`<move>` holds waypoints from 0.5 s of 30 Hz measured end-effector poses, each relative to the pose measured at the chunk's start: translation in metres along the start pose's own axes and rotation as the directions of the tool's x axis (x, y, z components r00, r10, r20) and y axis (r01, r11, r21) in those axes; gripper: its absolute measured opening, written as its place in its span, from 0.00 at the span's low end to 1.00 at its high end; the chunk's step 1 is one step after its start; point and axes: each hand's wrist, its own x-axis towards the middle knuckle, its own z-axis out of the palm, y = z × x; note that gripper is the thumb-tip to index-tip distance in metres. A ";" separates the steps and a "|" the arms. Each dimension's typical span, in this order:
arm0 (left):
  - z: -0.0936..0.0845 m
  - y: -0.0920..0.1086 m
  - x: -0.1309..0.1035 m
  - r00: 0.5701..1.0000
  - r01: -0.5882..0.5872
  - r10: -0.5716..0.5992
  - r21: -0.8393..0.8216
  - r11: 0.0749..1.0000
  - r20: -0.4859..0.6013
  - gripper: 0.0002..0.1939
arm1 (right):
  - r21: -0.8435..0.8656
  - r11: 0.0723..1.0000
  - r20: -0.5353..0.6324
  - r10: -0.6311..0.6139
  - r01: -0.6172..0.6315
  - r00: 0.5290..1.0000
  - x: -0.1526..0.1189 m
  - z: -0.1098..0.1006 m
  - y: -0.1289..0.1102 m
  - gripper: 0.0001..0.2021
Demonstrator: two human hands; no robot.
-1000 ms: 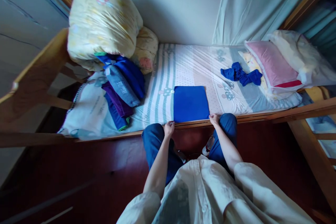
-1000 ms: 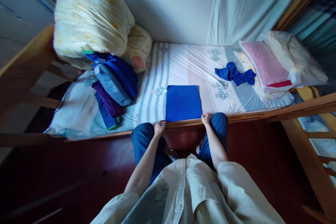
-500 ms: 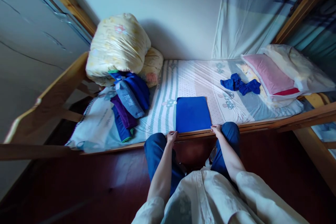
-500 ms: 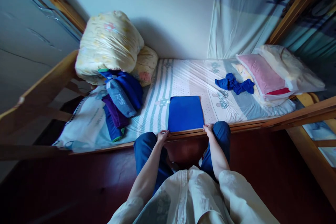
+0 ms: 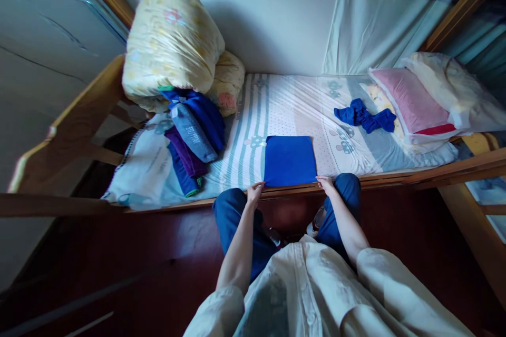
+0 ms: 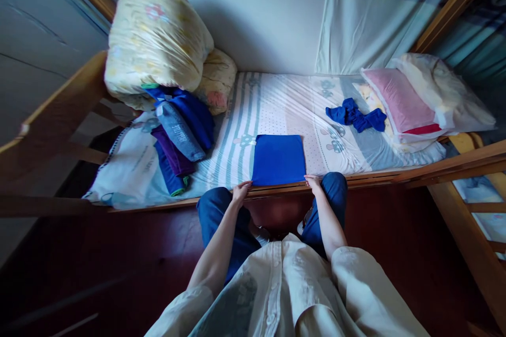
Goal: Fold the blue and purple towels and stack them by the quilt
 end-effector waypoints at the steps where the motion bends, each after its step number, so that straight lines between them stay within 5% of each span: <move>1: 0.000 0.000 0.002 1.000 -0.007 0.007 -0.009 1.000 0.004 0.24 | 0.031 1.000 0.014 -0.006 0.006 1.000 0.005 0.000 0.001 0.05; 6: 0.003 0.000 0.017 0.995 -0.092 0.092 -0.013 0.996 0.028 0.29 | 0.112 0.992 0.047 -0.066 0.060 0.997 0.027 0.002 0.010 0.13; 12: 0.004 0.001 0.037 0.967 -0.237 0.251 0.231 0.944 -0.033 0.14 | 0.009 0.979 -0.027 -0.205 0.206 0.978 0.049 0.004 0.028 0.10; 15: 0.009 0.003 0.041 0.916 -0.363 0.397 0.306 0.880 -0.055 0.09 | -0.041 0.951 -0.065 -0.308 0.306 0.949 0.058 0.010 0.033 0.10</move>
